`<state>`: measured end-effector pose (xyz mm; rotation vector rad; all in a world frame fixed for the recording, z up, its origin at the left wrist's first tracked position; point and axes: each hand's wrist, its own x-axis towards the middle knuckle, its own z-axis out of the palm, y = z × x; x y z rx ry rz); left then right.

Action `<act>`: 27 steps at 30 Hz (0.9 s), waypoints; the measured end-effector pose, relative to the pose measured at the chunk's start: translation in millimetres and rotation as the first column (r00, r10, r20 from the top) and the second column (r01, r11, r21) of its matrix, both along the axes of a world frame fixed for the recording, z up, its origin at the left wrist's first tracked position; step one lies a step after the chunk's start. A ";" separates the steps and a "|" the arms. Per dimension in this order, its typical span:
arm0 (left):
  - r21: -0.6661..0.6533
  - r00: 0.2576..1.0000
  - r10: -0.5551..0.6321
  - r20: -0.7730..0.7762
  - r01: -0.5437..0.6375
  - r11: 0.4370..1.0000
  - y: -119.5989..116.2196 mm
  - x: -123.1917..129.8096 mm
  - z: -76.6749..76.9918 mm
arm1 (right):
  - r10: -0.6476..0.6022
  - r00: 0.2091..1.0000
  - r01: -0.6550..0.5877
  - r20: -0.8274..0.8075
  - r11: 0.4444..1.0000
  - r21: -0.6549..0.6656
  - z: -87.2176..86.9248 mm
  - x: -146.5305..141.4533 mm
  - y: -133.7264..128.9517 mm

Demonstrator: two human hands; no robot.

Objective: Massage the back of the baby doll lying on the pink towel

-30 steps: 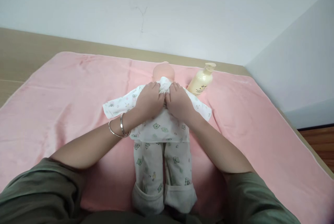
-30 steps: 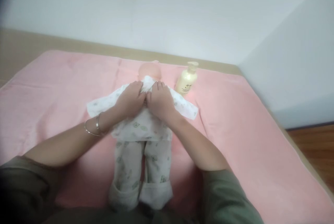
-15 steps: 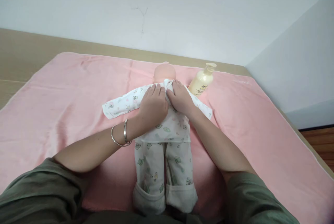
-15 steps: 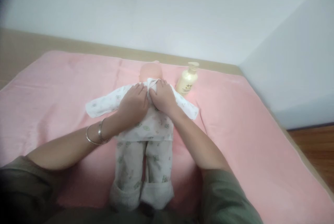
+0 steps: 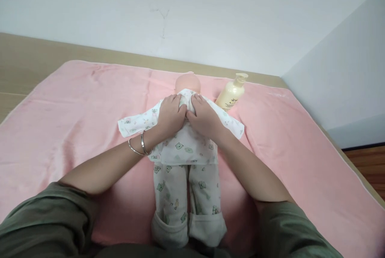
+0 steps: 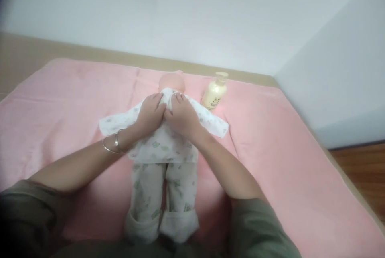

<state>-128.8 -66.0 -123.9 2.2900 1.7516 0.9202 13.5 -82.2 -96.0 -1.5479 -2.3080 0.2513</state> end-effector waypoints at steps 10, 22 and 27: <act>0.027 0.982 0.035 0.186 -0.041 0.999 -3.6 1.3 -9.8 | -0.044 0.992 0.050 -0.120 0.998 0.043 6.0 5.4 3.9; 0.038 0.941 0.054 0.335 -0.071 0.997 -7.8 4.0 -14.4 | -0.021 0.984 0.050 -0.175 0.985 0.162 4.5 4.5 -4.9; 0.077 0.937 0.026 0.348 -0.056 0.995 -6.9 3.7 -15.2 | -0.028 0.985 0.059 -0.173 0.983 0.174 -2.9 0.0 -3.9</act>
